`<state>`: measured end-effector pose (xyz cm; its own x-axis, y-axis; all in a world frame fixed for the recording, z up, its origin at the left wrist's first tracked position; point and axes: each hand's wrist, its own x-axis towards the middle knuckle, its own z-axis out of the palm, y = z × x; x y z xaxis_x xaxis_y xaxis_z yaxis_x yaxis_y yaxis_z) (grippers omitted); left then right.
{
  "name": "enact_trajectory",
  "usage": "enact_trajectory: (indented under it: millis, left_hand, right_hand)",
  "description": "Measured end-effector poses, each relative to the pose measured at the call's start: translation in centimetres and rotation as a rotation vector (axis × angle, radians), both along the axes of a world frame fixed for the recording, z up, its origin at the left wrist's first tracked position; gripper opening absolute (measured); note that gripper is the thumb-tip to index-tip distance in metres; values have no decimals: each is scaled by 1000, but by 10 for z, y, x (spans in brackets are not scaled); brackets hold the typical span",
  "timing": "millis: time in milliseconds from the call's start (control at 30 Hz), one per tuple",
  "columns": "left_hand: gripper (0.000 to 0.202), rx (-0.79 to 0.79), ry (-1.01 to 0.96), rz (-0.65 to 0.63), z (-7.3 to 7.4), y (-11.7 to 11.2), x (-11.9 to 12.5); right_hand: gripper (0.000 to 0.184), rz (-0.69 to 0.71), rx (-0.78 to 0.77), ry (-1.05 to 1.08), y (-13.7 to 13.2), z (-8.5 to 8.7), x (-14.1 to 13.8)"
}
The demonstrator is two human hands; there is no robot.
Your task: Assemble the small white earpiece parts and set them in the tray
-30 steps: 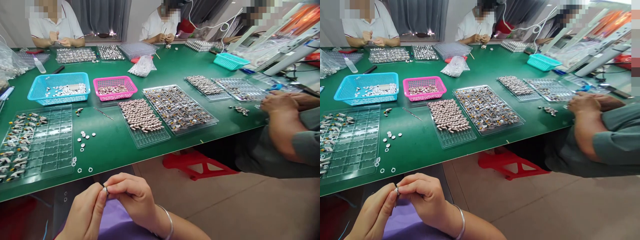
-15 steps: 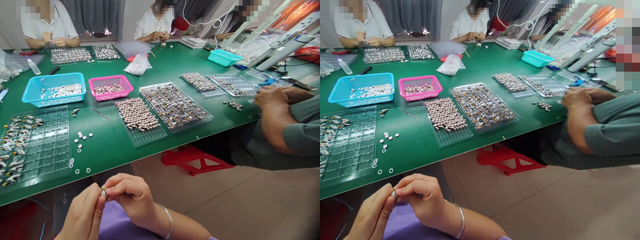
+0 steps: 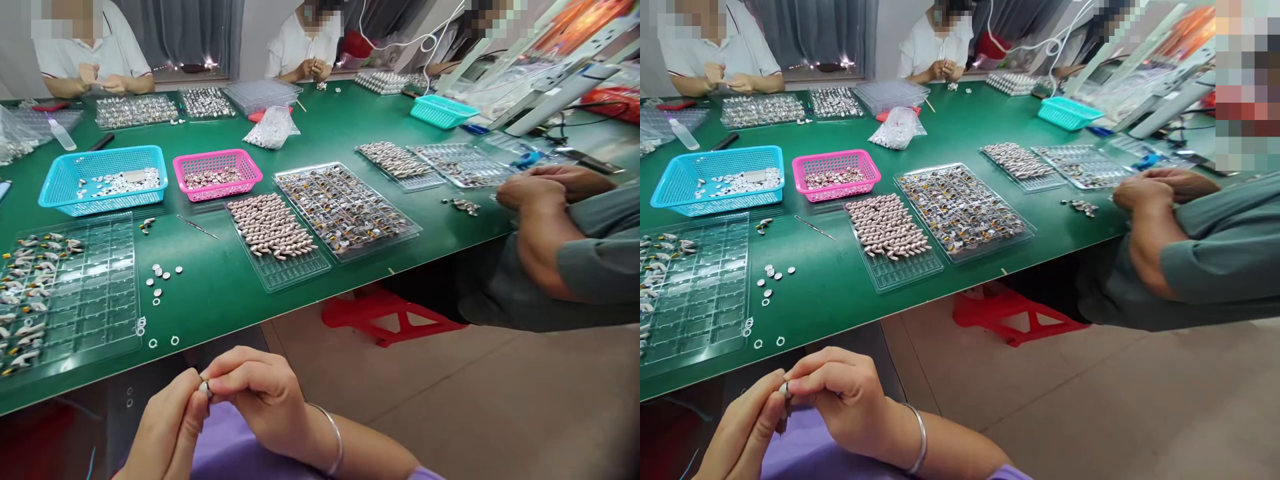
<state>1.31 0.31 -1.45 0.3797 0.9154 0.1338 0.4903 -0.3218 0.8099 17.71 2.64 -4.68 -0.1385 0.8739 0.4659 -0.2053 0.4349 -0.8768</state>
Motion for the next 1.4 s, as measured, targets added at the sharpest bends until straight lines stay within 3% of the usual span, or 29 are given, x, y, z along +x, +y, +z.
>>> enact_trajectory:
  millis: [267,533,733,900,1000,1133,1300,1400]
  left_hand:
    - [20,309,118,26,-3,4,2]
    - [19,300,99,28,0,3,4]
    - [25,18,-34,42,-1,-1,2]
    - [40,-292,-178,97,0,-1,-2]
    - [43,-408,-233,78,-2,-1,-3]
    - [43,-530,-258,16,-3,0,-4]
    - [47,-658,-264,-65,2,3,-5]
    - [48,-783,-318,-43,3,2,-5]
  right_hand:
    - [14,-51,34,-73,-1,3,1]
    - [16,-103,218,-170,0,8,4]
    - [16,-116,255,-184,3,5,5]
    - [12,166,101,-151,13,10,13]
    - [8,261,-7,-112,22,10,16]
    - [17,403,-185,-92,35,10,18]
    - [37,677,-405,-193,48,16,22]
    - [41,768,-512,-198,50,18,22]
